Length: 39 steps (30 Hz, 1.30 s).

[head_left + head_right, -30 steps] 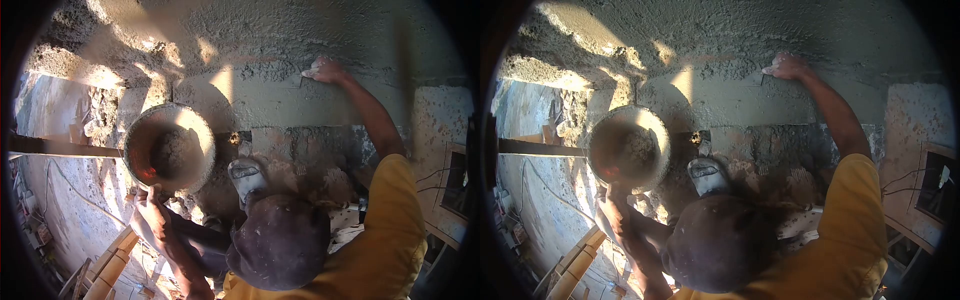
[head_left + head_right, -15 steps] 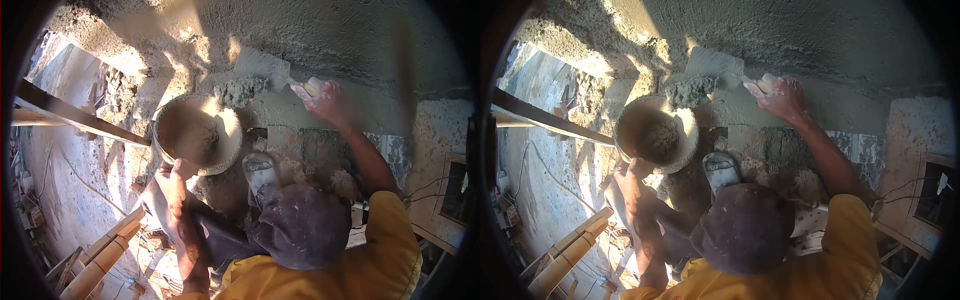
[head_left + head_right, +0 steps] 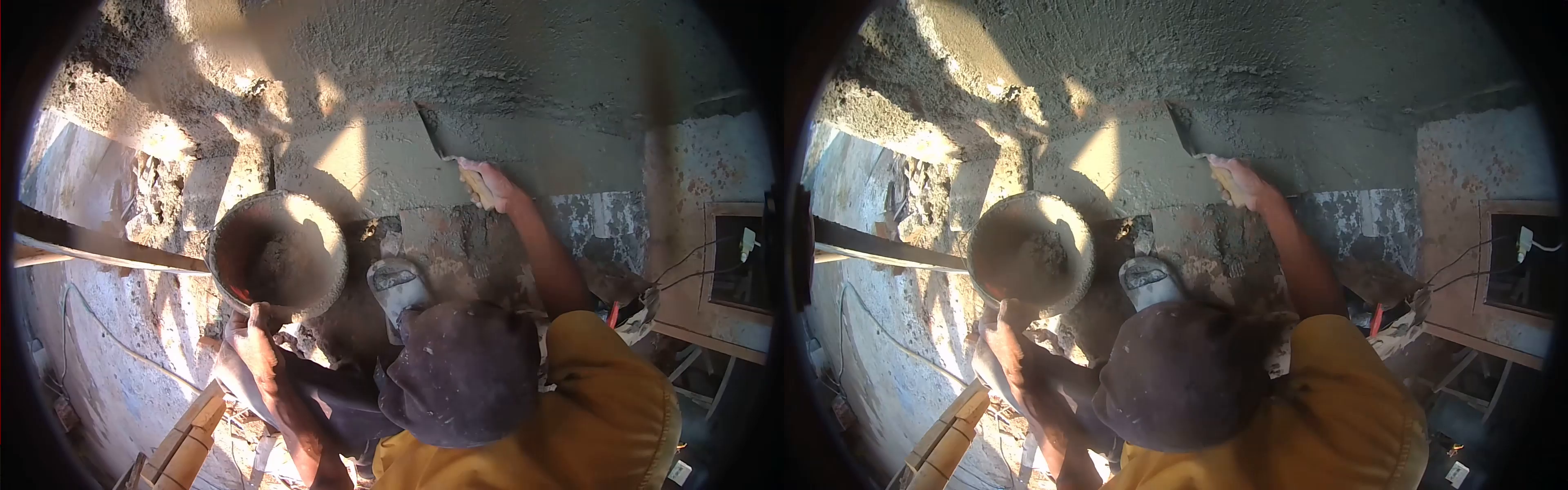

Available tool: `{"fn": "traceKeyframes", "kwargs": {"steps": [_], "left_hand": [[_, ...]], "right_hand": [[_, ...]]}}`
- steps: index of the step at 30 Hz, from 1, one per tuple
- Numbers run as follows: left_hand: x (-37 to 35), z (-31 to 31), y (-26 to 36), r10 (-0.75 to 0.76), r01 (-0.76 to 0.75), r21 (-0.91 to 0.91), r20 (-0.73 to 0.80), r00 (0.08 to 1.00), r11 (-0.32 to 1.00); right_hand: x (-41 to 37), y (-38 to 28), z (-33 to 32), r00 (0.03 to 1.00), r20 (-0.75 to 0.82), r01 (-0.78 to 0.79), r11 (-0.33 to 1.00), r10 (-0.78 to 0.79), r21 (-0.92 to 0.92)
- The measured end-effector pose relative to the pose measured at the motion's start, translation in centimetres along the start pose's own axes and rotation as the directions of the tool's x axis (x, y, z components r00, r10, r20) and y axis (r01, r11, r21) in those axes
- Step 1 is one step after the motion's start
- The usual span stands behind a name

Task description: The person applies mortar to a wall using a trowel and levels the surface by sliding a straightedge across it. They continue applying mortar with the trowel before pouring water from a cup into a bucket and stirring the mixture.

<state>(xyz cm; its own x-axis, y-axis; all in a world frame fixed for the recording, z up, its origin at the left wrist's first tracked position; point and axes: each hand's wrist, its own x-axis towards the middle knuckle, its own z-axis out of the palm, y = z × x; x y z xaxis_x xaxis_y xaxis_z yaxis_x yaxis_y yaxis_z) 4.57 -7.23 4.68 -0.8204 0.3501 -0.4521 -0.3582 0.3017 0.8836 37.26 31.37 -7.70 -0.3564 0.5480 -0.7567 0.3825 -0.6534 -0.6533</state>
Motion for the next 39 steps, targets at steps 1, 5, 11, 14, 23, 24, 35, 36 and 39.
{"fn": "traceKeyframes", "kwargs": {"steps": [1, 5, 11, 14, 23, 24, 35, 36, 39], "left_hand": [[-0.2, 0.2, 0.0, 0.025, -0.024, -0.033, 0.029, 0.999, 0.999], [1.7, -0.5, -2.9, 0.126, -0.121, -0.055, 0.098, 0.987, 0.991], [2.7, -0.6, -3.8, 0.121, -0.123, 0.012, 0.132, 0.984, 0.992], [2.5, -0.5, -3.5, 0.119, -0.123, 0.017, 0.166, 0.979, 0.992], [1.7, 1.0, -2.2, 0.109, -0.114, 0.042, 0.095, 0.989, 0.993], [1.6, 1.4, -2.0, 0.112, -0.115, 0.024, 0.102, 0.988, 0.993], [3.0, 1.9, -2.0, 0.061, -0.06, 0.113, -0.006, 0.998, 0.992], [3.0, 1.5, -2.0, 0.07, -0.075, 0.113, 0.046, 0.996, 0.991], [1.9, 2.3, -0.3, 0.061, -0.059, -0.041, 0.07, 0.996, 0.997]], "right_hand": [[-0.2, 1.0, -2.8, 0.999, -0.046, 0.023, 0.999, -0.022, 0.024], [-5.2, 0.6, -9.2, 0.937, -0.236, 0.071, 0.801, -0.258, -0.594], [-10.6, -2.1, -13.8, 0.942, -0.085, -0.054, 0.102, -0.325, -0.993], [-7.1, -2.8, -17.6, 0.958, -0.077, -0.07, 0.035, -0.274, -0.997], [4.0, -12.3, -18.7, 0.939, -0.21, -0.215, 0.012, -0.273, -0.977], [4.3, -12.6, -18.5, 0.924, -0.23, -0.239, 0.009, -0.305, -0.971], [-8.7, -9.8, 4.3, 0.713, 0.131, 0.072, -0.114, -0.689, -0.991], [-9.0, -9.1, 7.0, 0.616, 0.256, 0.175, -0.187, -0.745, -0.967], [-8.7, -8.1, 12.0, 0.379, 0.382, 0.306, -0.275, -0.843, -0.911]]}}
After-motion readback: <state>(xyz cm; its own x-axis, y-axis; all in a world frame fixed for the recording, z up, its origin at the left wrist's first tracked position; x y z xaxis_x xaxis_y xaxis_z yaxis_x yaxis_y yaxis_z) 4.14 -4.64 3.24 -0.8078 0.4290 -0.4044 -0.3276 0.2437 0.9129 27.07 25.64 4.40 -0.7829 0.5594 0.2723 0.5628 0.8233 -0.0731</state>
